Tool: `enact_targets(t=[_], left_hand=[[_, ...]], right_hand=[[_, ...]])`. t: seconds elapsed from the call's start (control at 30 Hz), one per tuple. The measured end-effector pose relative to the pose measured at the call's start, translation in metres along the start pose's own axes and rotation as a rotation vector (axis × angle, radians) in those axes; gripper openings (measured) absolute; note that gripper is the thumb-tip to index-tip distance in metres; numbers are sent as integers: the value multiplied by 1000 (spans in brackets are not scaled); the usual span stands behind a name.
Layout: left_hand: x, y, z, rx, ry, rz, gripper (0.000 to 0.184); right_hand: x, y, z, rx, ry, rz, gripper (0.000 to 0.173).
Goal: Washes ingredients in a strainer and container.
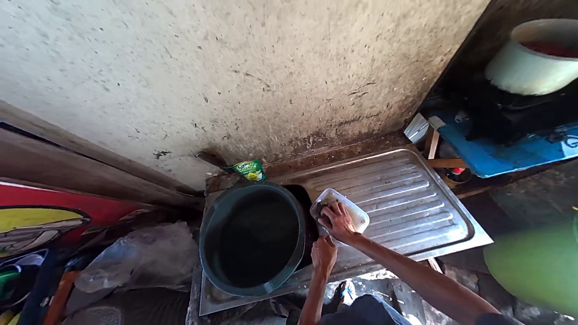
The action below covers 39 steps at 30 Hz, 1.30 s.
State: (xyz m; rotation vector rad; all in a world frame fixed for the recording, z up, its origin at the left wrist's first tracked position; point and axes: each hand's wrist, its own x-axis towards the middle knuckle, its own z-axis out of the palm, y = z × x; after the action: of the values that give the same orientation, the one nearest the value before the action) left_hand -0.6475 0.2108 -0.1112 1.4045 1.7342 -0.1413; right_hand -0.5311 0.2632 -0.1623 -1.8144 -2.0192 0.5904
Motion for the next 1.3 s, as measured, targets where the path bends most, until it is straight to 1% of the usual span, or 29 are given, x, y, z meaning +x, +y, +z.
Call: enact_targets(t=[0.03,0.07,0.1,0.17,0.2,0.23,0.33,0.37,0.4,0.5,0.53,0.57,0.67,0.7,0.73,0.77,0.8,0.83,0.9,0.93,0.97,1.03,1.07,1.1,1.17,1.23,1.27,1.3], left_hand=[[-1,0,2,5,-5,-1,47],[-1,0,3,11,-9,-1,46],[-1,0,5,16,-9,-2,47],[-3,1,8,11,-9,-4,47],[-3,3,7,6,-7,-8,47],[-3,2,6,2,-9,-16,47],[-3,-1,7,-30,-7,-24,46],[-2,0,8,-31,-2,-18,45],[-2,0,10,-28,-1,-12,45],[-3,4,13,-36,-7,-13,46],[-3,3,12,-48,-2,-17,47],[-2,2,11,-57,0,-21,46],[3,5,12,-93,4,-23,45],[3,4,12,-87,7,-23,45],[2,5,11,-84,15,-19,45],[3,6,9,-83,23,-10,45],[4,7,7,-86,31,3,45],[4,6,6,-89,40,12,46],[5,4,3,-79,63,20,45],[5,3,2,-80,72,22,45],[4,0,3,-75,78,21,45],[1,-2,1,-48,76,18,42],[0,-1,-1,-37,66,11,41],[-1,0,-3,-38,62,6,41],[-2,-2,-5,-47,53,-2,42],[1,-4,-7,-66,50,-3,45],[1,-4,-7,-72,44,-5,46],[2,-4,-6,-71,35,-10,46]], right_hand=[[-2,3,4,-25,32,-49,38],[3,6,4,-31,27,-45,37],[13,6,1,-8,-11,10,38],[32,3,-8,43,-116,171,46],[36,2,-11,44,-142,210,48],[32,-1,-8,28,-138,191,48],[-6,3,7,-41,8,-75,36],[-9,8,8,-38,36,-109,32],[-4,10,2,-19,-12,-45,34],[32,9,-15,61,-174,359,40],[35,6,-14,56,-177,426,41],[29,1,-10,48,-139,458,42],[-12,-11,-5,21,4,455,42],[-30,-12,-4,21,22,445,40],[-44,-12,-9,14,-7,440,39],[-52,-10,-19,10,-78,450,37],[-55,-7,-29,23,-147,469,36],[-55,-4,-38,24,-170,478,35],[-48,4,-44,-10,-85,438,37],[-43,9,-43,-28,-76,404,40],[-41,13,-40,-51,-133,375,47],[-41,14,-31,-110,-304,352,64],[-42,14,-26,-147,-344,349,68],[-40,14,-25,-162,-358,353,66],[-36,19,-34,-75,-351,395,57],[-27,17,-55,122,-287,464,48],[-25,12,-61,197,-244,461,48],[-26,5,-60,240,-197,409,49]])
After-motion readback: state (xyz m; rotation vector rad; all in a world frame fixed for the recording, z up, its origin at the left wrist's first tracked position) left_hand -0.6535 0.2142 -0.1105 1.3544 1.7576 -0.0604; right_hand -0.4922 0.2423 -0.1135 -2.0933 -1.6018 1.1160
